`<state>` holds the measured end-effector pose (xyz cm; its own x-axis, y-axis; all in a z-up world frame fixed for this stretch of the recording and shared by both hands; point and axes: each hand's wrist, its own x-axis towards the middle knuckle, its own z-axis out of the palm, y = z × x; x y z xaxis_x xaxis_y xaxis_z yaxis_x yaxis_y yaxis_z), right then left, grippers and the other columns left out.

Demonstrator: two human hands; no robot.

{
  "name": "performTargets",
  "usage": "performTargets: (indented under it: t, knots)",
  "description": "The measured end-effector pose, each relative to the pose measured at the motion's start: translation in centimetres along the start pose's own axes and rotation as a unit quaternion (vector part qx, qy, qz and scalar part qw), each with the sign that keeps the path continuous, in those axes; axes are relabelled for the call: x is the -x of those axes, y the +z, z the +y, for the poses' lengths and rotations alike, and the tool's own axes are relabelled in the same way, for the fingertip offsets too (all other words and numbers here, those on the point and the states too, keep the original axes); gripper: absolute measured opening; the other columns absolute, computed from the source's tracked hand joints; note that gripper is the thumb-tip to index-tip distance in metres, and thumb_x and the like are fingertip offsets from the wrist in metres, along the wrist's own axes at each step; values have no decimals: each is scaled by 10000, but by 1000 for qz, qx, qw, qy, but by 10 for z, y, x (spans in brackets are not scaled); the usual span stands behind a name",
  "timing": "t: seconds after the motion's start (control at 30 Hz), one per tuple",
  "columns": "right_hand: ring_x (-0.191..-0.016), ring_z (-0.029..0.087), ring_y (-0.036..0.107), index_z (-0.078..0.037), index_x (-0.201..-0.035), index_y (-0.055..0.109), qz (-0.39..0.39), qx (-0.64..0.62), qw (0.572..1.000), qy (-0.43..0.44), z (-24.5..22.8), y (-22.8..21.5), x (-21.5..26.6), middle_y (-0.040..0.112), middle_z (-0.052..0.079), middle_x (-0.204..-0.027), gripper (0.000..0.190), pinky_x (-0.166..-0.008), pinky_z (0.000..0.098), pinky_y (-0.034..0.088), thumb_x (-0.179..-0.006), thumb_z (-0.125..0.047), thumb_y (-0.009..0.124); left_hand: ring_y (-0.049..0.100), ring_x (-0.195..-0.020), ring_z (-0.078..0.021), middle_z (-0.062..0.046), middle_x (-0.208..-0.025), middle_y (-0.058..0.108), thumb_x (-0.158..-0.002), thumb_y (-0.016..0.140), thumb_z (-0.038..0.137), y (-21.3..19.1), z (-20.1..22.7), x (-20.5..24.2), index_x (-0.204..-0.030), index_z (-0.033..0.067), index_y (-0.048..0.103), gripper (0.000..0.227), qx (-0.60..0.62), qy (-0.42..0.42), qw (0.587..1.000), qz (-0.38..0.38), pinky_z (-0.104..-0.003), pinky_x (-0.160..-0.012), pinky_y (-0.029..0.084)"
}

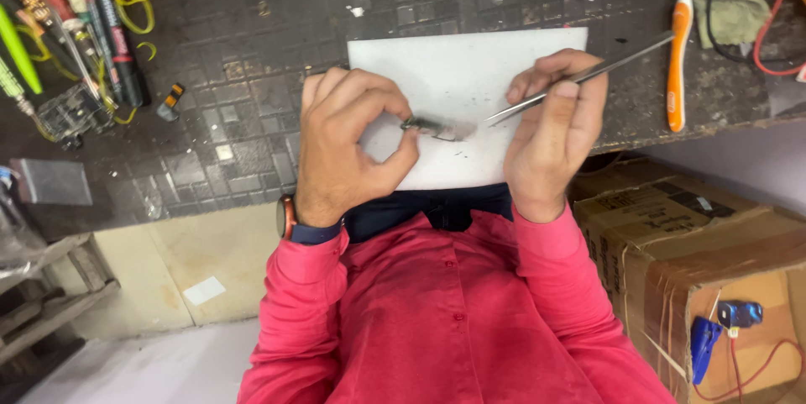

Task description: The person uses tweezers to carefully remove small components from a green circuit board placed on a white foam pad. They then use a blue plastic spudger to scrape and clean the surface of the board, focusing on specific areas.

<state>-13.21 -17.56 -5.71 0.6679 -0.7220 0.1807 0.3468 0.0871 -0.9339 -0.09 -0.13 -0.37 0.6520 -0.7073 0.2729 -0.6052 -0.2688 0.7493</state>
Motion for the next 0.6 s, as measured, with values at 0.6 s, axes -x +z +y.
performTargets:
  t: [0.6]
  knots:
    - [-856,132,447,-4,-1204,498,-9,19,1000,-18,1,-1,1,457,69,-1039,188,-791,297,452,-1230,-182,443,601,-1083,-242,-23,-1123,641,-931,801,186,5,-5,6,-1056,118,676,190,-39,2,999,35,-388,-961,410]
